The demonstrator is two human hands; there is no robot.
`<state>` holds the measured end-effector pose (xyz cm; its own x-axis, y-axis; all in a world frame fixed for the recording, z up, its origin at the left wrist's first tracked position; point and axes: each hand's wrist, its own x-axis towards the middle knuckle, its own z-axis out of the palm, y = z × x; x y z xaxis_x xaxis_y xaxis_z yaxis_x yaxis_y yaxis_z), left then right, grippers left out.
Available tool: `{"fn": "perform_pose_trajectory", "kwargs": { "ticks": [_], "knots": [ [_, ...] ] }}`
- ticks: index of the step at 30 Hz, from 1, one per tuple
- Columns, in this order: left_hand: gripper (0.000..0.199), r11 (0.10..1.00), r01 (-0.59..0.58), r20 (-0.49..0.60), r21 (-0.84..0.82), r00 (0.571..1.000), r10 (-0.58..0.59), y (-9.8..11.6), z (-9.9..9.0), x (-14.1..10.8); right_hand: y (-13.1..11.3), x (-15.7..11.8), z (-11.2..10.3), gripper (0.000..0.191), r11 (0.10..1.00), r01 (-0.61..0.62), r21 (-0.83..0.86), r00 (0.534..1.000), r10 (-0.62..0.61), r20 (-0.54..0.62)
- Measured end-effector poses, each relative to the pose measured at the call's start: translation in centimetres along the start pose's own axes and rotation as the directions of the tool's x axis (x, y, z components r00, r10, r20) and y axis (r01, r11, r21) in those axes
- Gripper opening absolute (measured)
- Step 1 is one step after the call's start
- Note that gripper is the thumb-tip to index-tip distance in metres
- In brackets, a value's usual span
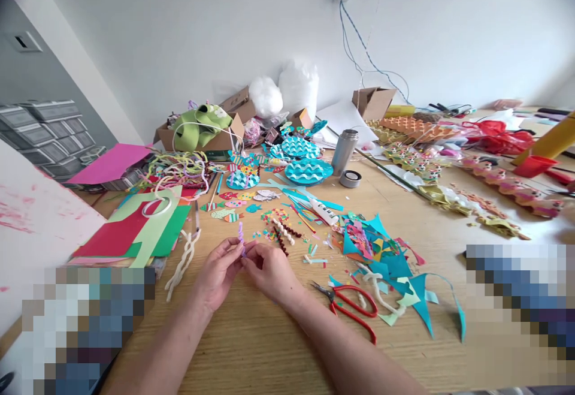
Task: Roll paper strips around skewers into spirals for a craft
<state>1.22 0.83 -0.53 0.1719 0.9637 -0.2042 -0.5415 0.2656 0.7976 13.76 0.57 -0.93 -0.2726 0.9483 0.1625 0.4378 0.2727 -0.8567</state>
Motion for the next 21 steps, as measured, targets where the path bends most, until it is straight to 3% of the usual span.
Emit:
{"fn": "perform_pose_trajectory", "kwargs": {
  "ticks": [4, 9, 16, 21],
  "knots": [
    [0.035, 0.994, -0.042, -0.083, 0.1, 0.995, 0.051, 0.1, -0.1, 0.1, -0.5, -0.2, -0.2, 0.014, 0.999, 0.019, -0.05, 0.999, -0.018, 0.029],
    [0.029, 0.986, -0.096, -0.163, 0.133, 0.98, 0.117, 0.2, -0.4, 0.3, -0.5, -0.3, -0.2, 0.016, 1.0, -0.001, 0.007, 0.997, 0.001, 0.083],
    [0.026, 0.987, -0.105, -0.149, 0.124, 0.981, 0.124, 0.0, -0.2, 0.1, 0.6, -0.2, 0.4, 0.021, 0.994, -0.068, 0.088, 0.989, 0.056, 0.138],
    [0.029, 0.992, -0.102, -0.176, 0.069, 0.978, 0.112, 0.1, -0.1, 0.3, 0.6, 0.1, -0.2, 0.027, 0.998, -0.061, 0.0, 0.994, 0.061, 0.087]
  ]
}}
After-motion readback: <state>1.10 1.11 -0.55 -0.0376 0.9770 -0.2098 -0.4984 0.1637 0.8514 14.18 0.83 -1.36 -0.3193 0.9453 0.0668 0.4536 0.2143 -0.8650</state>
